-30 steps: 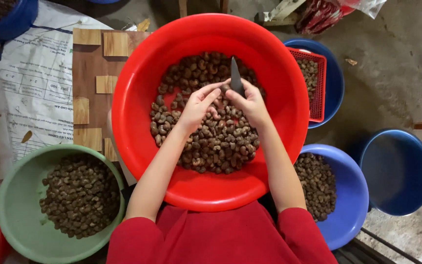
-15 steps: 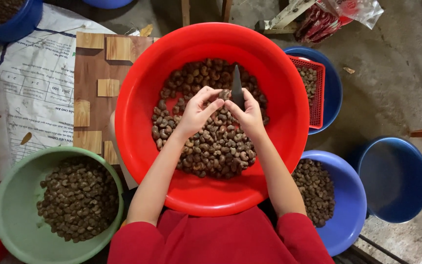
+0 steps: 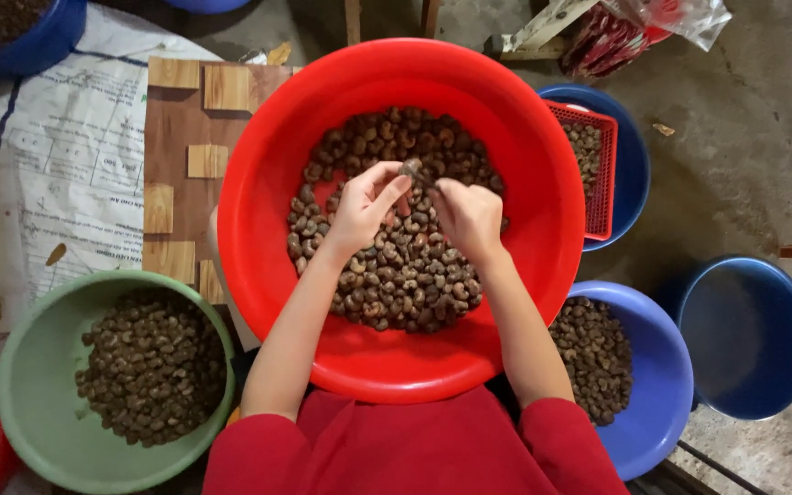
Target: A person sits on the floor and uses a small knife to peel or trim individual nuts from a large red bowl, sorting them into other containers.
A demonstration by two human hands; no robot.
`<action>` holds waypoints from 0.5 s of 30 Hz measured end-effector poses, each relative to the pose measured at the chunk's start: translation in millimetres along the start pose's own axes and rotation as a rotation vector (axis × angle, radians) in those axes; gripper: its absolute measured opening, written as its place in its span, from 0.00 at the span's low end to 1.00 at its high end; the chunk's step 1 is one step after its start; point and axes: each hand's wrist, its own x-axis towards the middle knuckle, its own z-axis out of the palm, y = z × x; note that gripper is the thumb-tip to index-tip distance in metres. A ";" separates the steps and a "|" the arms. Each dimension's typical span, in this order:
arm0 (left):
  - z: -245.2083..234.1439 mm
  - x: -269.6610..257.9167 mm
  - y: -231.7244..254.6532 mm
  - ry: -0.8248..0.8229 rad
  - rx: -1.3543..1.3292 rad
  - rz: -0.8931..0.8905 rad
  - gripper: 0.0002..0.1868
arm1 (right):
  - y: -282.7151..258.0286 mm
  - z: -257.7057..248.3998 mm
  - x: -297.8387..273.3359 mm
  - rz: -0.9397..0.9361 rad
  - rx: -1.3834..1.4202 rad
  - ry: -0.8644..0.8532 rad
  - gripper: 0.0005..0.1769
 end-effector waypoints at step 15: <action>1.1 -8.4 48.6 -0.106 0.614 0.265 0.17 | -9.7 -17.5 9.0 0.518 0.705 -0.080 0.08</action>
